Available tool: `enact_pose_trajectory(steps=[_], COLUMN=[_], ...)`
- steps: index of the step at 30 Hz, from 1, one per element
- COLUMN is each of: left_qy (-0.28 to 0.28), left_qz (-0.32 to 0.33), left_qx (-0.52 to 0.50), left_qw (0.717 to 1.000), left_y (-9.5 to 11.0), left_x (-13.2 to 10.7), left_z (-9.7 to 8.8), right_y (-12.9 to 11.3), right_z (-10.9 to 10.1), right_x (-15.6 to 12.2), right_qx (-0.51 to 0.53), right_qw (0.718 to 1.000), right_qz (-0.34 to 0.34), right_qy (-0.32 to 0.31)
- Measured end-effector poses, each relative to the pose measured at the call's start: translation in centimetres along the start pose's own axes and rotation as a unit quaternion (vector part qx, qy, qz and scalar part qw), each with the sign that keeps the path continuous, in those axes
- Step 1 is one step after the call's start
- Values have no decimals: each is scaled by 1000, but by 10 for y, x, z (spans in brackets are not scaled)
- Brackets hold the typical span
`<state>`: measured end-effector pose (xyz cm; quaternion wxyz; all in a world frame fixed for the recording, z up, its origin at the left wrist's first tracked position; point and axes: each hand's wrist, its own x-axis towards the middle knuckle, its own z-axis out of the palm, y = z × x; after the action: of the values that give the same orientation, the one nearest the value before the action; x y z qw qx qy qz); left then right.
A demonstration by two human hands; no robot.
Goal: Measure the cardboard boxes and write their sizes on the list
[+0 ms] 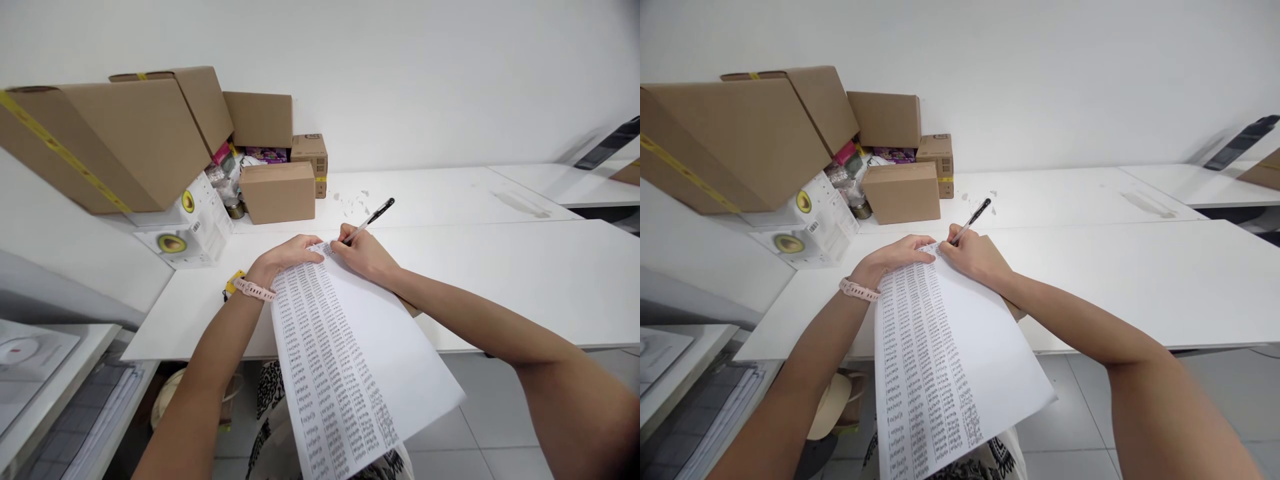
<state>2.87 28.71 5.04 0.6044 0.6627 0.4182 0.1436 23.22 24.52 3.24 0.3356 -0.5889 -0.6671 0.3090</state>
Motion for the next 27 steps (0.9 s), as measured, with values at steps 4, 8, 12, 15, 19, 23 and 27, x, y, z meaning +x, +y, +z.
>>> enact_pose_trajectory(steps=[4, 8, 12, 15, 19, 23, 27], left_qy=[3, 2, 7, 3, 1, -3, 0], left_qz=[1, 0, -7, -14, 0, 0, -1], left_qx=[2, 3, 6, -2, 0, -2, 1], left_qw=[1000, 1000, 1000, 1000, 1000, 1000, 1000], left_y=[0, 1, 3, 3, 3, 2, 2], left_x=[0, -1, -2, -3, -2, -1, -3], left_z=[0, 0, 1, 2, 1, 0, 1], right_y=[-1, 0, 2, 3, 2, 1, 0], right_z=[0, 0, 0, 1, 2, 1, 0], right_x=[0, 0, 2, 4, 4, 3, 3], right_qx=[-4, 8, 13, 25, 22, 12, 6], right_qw=[1000, 1000, 1000, 1000, 1000, 1000, 1000], right_qz=[1, 2, 0, 5, 5, 4, 8], right_qy=[-5, -8, -5, -4, -4, -5, -8])
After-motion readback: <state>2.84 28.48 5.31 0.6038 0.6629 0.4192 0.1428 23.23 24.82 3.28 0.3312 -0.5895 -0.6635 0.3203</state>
